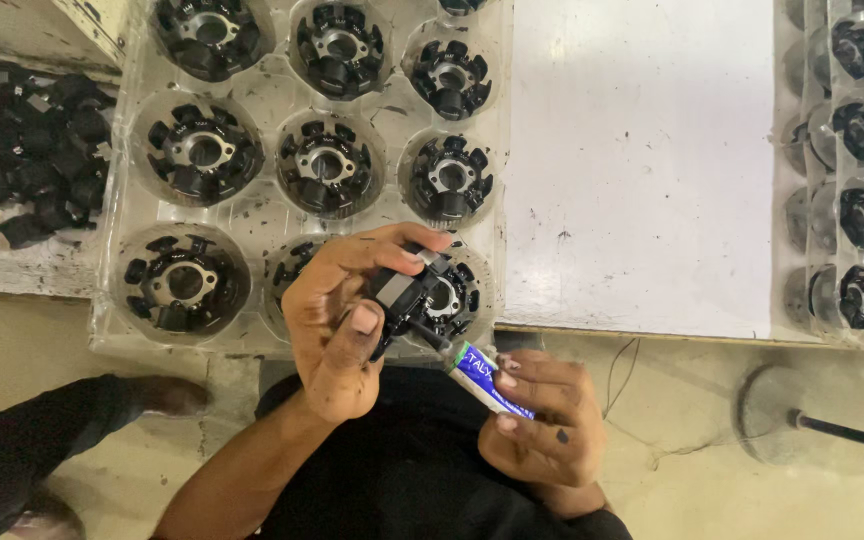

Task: The person picks black round rotor-like assemblies from a plastic tray, holds one in the left hand, and squeezes adhesive from a tube onto the parts of each assembly. They place finished assemblies back into the tray, reposition trays, briefly wipe the tube with a cloth, and continue applying adhesive to more assemblies one at a time.

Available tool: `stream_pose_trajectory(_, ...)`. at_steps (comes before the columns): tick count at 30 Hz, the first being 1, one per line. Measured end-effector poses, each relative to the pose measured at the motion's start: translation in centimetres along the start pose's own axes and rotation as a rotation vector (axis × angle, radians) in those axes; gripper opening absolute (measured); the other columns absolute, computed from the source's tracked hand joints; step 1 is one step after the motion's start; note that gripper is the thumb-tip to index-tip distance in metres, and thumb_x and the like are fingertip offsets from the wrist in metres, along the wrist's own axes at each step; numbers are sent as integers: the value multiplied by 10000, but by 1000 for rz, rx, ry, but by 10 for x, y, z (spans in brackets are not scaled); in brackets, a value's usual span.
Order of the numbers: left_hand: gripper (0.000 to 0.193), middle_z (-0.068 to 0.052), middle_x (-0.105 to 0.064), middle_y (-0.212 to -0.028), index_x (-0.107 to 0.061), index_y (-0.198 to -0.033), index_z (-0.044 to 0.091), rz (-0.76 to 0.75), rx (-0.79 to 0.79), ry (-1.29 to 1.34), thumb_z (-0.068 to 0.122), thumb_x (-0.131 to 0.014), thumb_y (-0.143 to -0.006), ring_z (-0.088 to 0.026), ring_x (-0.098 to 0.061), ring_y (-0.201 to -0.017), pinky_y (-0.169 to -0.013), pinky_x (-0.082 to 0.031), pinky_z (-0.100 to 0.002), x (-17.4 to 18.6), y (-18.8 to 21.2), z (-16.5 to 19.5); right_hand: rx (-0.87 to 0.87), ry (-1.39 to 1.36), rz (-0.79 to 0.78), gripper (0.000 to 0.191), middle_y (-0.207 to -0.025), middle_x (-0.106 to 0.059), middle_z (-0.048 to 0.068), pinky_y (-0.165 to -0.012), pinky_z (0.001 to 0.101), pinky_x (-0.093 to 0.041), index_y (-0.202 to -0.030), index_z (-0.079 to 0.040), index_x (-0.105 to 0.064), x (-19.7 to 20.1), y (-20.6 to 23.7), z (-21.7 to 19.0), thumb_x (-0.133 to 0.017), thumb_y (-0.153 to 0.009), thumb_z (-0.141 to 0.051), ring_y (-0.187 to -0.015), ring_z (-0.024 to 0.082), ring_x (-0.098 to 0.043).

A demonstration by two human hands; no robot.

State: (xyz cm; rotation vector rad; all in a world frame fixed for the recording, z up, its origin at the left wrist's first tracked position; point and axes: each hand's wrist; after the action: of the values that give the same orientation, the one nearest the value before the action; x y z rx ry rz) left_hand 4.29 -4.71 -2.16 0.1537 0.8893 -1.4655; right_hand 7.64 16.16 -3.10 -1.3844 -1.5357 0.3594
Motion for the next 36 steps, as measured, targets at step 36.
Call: stream_pose_trajectory(36,476,-234,-620,-1293,-597,-1271,40,549,432,766,377,-613,-937,-444,-621,-1220,-1005,-547,-591,-19,9,-20,-62,-16,162,309,-1004,-636,123,-824,478,-686,-1024,-124,-503,-17,3,13,-632,-860,103,-932,287,-695)
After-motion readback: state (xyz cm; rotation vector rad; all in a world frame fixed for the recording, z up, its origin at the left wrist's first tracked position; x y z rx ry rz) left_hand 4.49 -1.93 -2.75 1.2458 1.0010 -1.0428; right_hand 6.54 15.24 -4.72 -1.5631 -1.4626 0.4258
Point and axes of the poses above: each hand's wrist, its own y-axis away from the middle knuckle, its own x-axis out of the back of the hand, z = x × y
